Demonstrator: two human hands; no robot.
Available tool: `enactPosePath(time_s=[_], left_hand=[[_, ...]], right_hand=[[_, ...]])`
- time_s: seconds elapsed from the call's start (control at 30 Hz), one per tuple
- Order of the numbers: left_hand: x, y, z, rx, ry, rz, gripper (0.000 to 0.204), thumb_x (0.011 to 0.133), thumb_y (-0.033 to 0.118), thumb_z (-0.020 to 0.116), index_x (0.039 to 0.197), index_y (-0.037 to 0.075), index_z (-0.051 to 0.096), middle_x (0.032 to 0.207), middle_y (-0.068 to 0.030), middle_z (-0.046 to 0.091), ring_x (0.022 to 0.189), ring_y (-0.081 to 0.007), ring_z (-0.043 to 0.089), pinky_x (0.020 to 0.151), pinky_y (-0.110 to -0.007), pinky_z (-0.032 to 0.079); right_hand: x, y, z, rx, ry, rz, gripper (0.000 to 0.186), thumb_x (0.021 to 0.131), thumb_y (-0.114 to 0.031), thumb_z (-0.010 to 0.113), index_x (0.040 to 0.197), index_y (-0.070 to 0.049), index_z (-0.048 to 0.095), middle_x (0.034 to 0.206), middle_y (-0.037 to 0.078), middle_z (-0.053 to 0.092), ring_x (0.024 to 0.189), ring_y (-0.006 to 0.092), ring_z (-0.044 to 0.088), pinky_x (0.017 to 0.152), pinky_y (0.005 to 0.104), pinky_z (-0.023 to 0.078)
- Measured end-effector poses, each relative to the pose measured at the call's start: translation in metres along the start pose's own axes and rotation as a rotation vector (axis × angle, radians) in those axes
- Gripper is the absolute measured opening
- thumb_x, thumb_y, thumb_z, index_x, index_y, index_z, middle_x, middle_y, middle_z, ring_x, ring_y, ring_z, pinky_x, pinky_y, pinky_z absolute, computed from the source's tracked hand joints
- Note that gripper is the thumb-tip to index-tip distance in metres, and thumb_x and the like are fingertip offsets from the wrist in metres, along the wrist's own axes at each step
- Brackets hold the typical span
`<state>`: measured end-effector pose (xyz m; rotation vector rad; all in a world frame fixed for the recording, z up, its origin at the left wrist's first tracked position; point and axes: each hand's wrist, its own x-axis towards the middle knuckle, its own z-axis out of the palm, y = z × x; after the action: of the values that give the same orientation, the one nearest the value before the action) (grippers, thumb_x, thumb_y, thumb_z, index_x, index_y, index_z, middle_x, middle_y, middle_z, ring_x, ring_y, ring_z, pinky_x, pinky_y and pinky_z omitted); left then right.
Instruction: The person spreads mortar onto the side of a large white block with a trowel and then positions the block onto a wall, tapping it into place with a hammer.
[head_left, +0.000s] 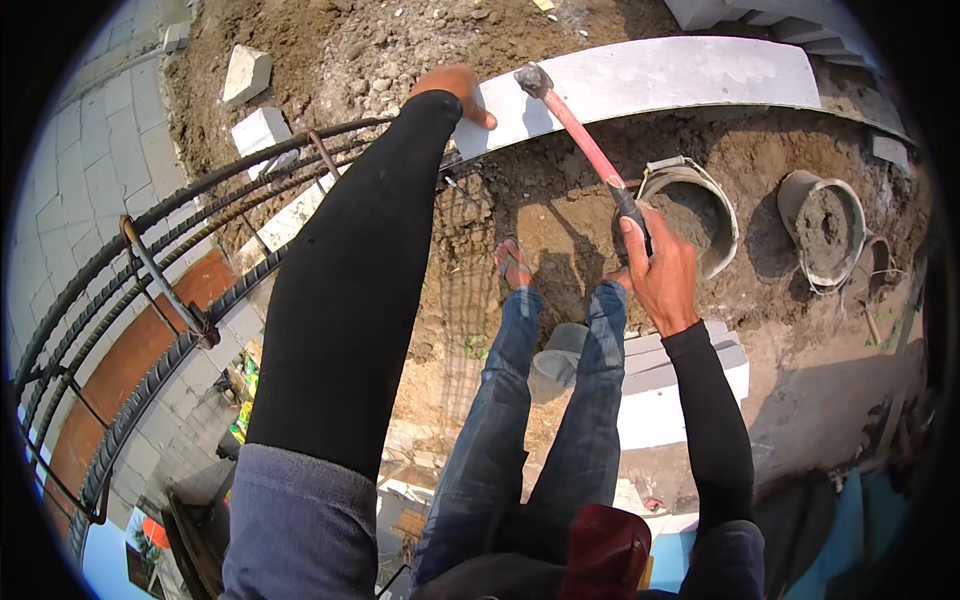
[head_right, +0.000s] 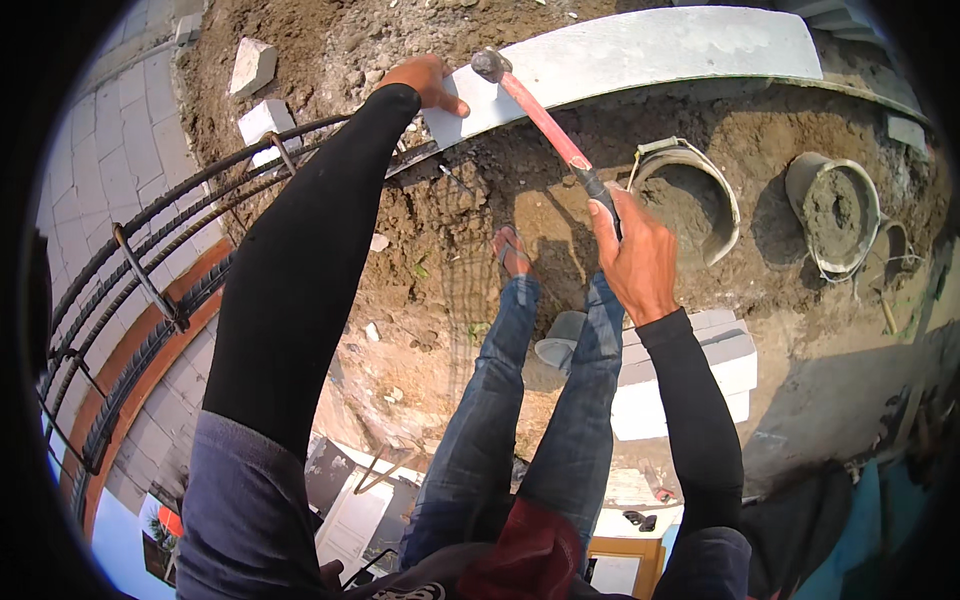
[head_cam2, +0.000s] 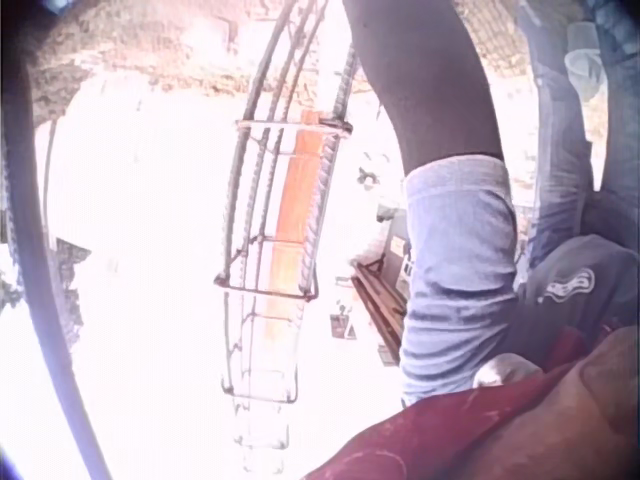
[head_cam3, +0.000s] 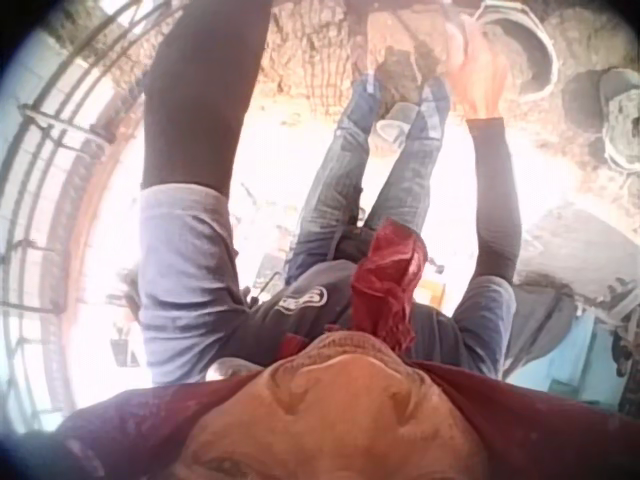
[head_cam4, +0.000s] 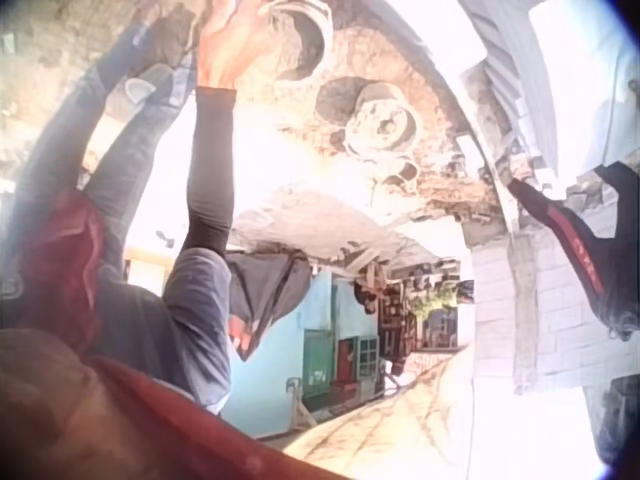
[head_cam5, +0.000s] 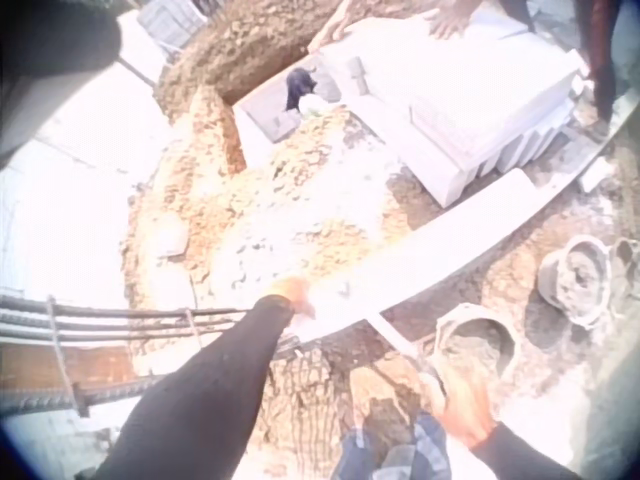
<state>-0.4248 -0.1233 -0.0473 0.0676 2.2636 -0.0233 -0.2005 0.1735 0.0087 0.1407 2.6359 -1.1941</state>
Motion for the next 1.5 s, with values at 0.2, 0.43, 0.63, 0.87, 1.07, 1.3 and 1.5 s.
enactPosePath(time_s=[0.2,0.43,0.63,0.87,1.07,1.3,1.5], left_hand=[[-0.003,0.0,0.001,0.022,0.033,-0.001,0.08,0.057,0.043,0.097,0.122,0.003,0.072,0.115,-0.0201,0.073,0.106,-0.0327,0.071,0.094,-0.043,0.053],[-0.007,0.0,-0.006,0.033,-0.001,-0.038,0.085,0.058,0.044,0.097,0.127,0.003,0.069,0.119,-0.0212,0.071,0.111,-0.0341,0.069,0.097,-0.044,0.053],[-0.008,0.006,-0.01,-0.011,-0.025,-0.042,0.089,0.056,0.045,0.098,0.127,0.001,0.068,0.122,-0.0219,0.069,0.114,-0.035,0.067,0.099,-0.044,0.052],[-0.001,0.002,-0.006,-0.034,-0.02,-0.053,0.085,0.056,0.042,0.098,0.124,0.0,0.068,0.12,-0.0214,0.07,0.112,-0.0344,0.068,0.097,-0.044,0.053],[-0.004,0.002,-0.006,-0.028,0.002,-0.037,0.08,0.057,0.04,0.098,0.119,-0.001,0.07,0.116,-0.0213,0.071,0.109,-0.0346,0.07,0.094,-0.044,0.054],[-0.008,0.0,-0.01,-0.042,-0.012,-0.051,0.084,0.055,0.04,0.099,0.122,0.0,0.069,0.117,-0.0224,0.071,0.112,-0.0349,0.068,0.097,-0.044,0.053],[0.001,0.007,-0.009,-0.03,-0.048,-0.055,0.087,0.053,0.039,0.099,0.126,0.004,0.069,0.118,-0.0215,0.069,0.113,-0.0349,0.067,0.097,-0.044,0.052]], right_hand=[[0.006,0.009,0.002,-0.063,-0.037,0.081,0.03,0.097,-0.029,0.065,0.115,-0.006,0.068,0.077,0.024,0.068,0.072,0.0446,0.067,0.061,0.0504,0.05],[0.004,-0.01,-0.014,0.051,0.036,0.001,0.028,0.099,-0.027,0.063,0.115,-0.004,0.064,0.075,0.024,0.067,0.071,0.0452,0.067,0.06,0.0517,0.049],[0.013,0.03,-0.014,-0.26,-0.125,0.049,0.026,0.102,-0.031,0.057,0.106,-0.006,0.05,0.072,0.024,0.065,0.068,0.048,0.064,0.057,0.0556,0.046],[0.014,0.03,-0.014,-0.285,-0.126,0.012,0.027,0.102,-0.033,0.056,0.104,-0.006,0.05,0.069,0.024,0.064,0.066,0.0483,0.063,0.056,0.0565,0.045],[0.007,0.009,-0.022,-0.158,-0.116,0.046,0.027,0.102,-0.032,0.058,0.102,-0.006,0.05,0.069,0.024,0.064,0.064,0.0472,0.063,0.054,0.0556,0.045],[0.014,0.02,-0.014,-0.303,-0.179,0.022,0.029,0.102,-0.032,0.058,0.102,-0.004,0.049,0.07,0.023,0.065,0.063,0.0468,0.063,0.054,0.0549,0.047],[0.011,0.021,-0.018,-0.278,-0.163,0.045,0.028,0.101,-0.032,0.058,0.103,-0.005,0.051,0.066,0.023,0.063,0.061,0.0464,0.063,0.053,0.0555,0.046]])
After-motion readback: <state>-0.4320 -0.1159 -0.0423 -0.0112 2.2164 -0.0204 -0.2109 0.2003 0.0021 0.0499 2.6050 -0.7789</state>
